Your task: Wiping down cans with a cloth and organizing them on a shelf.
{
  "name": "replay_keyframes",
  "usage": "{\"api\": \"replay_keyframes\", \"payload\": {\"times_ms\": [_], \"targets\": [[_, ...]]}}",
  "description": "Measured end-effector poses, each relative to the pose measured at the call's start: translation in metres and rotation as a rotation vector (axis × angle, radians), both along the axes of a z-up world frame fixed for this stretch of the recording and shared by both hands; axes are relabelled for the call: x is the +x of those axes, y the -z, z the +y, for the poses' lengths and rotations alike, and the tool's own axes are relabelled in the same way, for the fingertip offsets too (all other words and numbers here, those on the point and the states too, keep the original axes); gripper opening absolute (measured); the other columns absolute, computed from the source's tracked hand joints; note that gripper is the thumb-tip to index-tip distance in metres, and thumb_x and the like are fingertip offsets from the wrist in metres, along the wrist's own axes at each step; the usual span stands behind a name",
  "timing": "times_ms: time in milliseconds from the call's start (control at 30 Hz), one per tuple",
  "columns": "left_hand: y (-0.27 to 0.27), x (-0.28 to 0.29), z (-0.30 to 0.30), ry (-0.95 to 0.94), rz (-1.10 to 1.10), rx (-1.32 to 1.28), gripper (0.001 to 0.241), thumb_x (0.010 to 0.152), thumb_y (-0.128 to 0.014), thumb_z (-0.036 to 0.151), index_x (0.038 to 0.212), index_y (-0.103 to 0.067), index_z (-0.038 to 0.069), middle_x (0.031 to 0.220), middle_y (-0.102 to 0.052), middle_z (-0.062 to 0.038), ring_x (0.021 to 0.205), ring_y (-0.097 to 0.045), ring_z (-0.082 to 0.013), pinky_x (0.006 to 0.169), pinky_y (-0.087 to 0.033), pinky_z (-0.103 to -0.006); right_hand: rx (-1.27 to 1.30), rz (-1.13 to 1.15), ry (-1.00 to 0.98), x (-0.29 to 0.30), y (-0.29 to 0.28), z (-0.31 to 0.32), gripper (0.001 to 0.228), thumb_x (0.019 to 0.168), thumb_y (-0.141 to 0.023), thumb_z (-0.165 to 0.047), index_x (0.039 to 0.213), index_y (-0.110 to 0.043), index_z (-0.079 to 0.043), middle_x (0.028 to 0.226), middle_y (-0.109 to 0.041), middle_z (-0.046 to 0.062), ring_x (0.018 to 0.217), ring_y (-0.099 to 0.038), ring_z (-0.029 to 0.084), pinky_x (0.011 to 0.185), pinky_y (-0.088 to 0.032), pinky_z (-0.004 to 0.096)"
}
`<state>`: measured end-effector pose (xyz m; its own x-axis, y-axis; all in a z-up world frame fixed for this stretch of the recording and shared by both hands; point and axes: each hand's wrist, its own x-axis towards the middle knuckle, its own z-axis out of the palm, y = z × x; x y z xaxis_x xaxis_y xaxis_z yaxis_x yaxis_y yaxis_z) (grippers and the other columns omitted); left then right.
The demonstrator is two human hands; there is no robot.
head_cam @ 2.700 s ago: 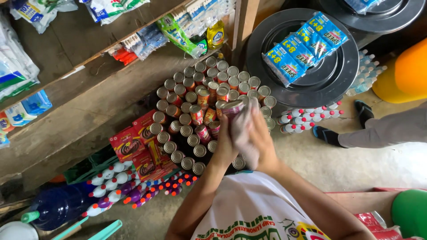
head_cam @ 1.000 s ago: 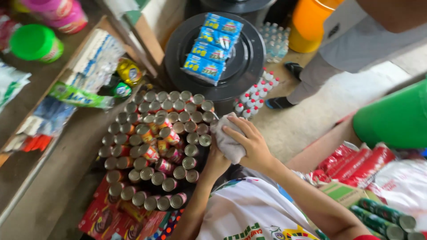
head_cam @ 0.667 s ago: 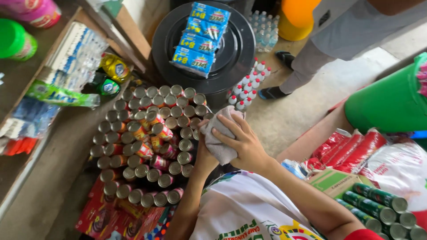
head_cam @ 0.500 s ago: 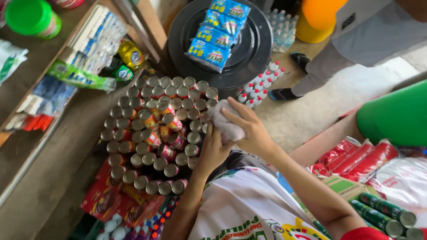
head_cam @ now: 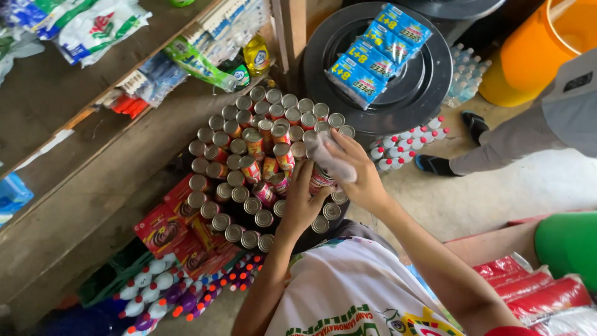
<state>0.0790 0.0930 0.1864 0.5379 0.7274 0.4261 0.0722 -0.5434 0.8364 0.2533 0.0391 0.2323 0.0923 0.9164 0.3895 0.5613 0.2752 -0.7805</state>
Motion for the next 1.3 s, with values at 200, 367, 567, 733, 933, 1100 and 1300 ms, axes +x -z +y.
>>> {"api": "replay_keyframes", "payload": {"times_ms": [200,367,567,733,933,1100,1300], "targets": [[0.042,-0.023,-0.007,0.031,0.028,-0.057,0.057,0.088,-0.08,0.013,0.137,-0.054,0.001,0.145,-0.056,-0.021,0.139,-0.052,-0.0373,0.115,-0.042,-0.0462,0.167,-0.153,-0.192,-0.016,-0.017,0.003,0.053,0.077,-0.078,-0.02,0.127,-0.069,-0.005,0.153,-0.051,0.022,0.145,-0.043,0.043,0.121,-0.034,0.051],[0.006,-0.026,-0.012,0.233,-0.229,-0.518,0.056,0.092,-0.08,0.011,0.14,-0.054,0.001,0.132,-0.063,-0.012,0.123,-0.062,-0.023,0.11,-0.051,-0.0389,-0.274,0.68,-0.176,-0.001,0.064,0.028,0.041,0.095,-0.07,-0.021,0.129,-0.066,0.001,0.13,-0.065,0.019,0.118,-0.062,0.028,0.103,-0.051,0.041],[0.002,-0.029,-0.017,0.18,-0.404,-0.562,0.069,0.092,-0.078,0.015,0.149,-0.042,0.0,0.145,-0.052,-0.011,0.137,-0.052,-0.0223,0.115,-0.046,-0.0386,-0.654,1.319,-0.051,-0.024,0.056,0.017,0.037,0.1,-0.061,-0.027,0.129,-0.058,-0.005,0.114,-0.071,0.008,0.098,-0.069,0.017,0.084,-0.057,0.035],[0.008,-0.028,-0.022,-0.008,-0.087,0.006,0.065,0.098,-0.073,0.02,0.152,-0.044,-0.001,0.151,-0.056,-0.016,0.144,-0.053,-0.0325,0.122,-0.044,-0.0437,-0.656,1.453,0.052,-0.031,0.068,0.008,0.032,0.1,-0.062,-0.025,0.124,-0.062,-0.005,0.11,-0.072,0.007,0.092,-0.071,0.016,0.08,-0.058,0.033],[0.003,-0.024,-0.031,-0.01,-0.073,-0.034,0.063,0.096,-0.073,0.02,0.151,-0.047,0.001,0.151,-0.055,-0.018,0.144,-0.052,-0.037,0.12,-0.044,-0.0456,-0.485,1.304,0.199,-0.031,0.065,0.002,0.022,0.098,-0.065,-0.019,0.117,-0.065,-0.009,0.103,-0.073,0.003,0.09,-0.07,0.014,0.078,-0.058,0.032],[0.012,-0.028,-0.029,-0.016,-0.108,-0.098,0.068,0.097,-0.074,0.02,0.154,-0.043,0.002,0.151,-0.055,-0.017,0.142,-0.053,-0.0366,0.118,-0.047,-0.0433,-0.665,1.399,0.16,-0.036,0.058,0.005,0.028,0.103,-0.06,-0.029,0.119,-0.065,-0.007,0.107,-0.071,0.004,0.093,-0.068,0.014,0.082,-0.056,0.033],[0.018,-0.021,-0.037,-0.162,-0.375,-0.397,0.081,0.101,-0.07,0.031,0.163,-0.027,0.005,0.149,-0.042,-0.015,0.14,-0.047,-0.0274,0.117,-0.042,-0.041,-0.441,0.89,0.176,-0.051,0.047,-0.011,0.044,0.102,-0.058,-0.026,0.139,-0.057,-0.003,0.128,-0.067,0.011,0.113,-0.064,0.019,0.096,-0.053,0.033]]}}
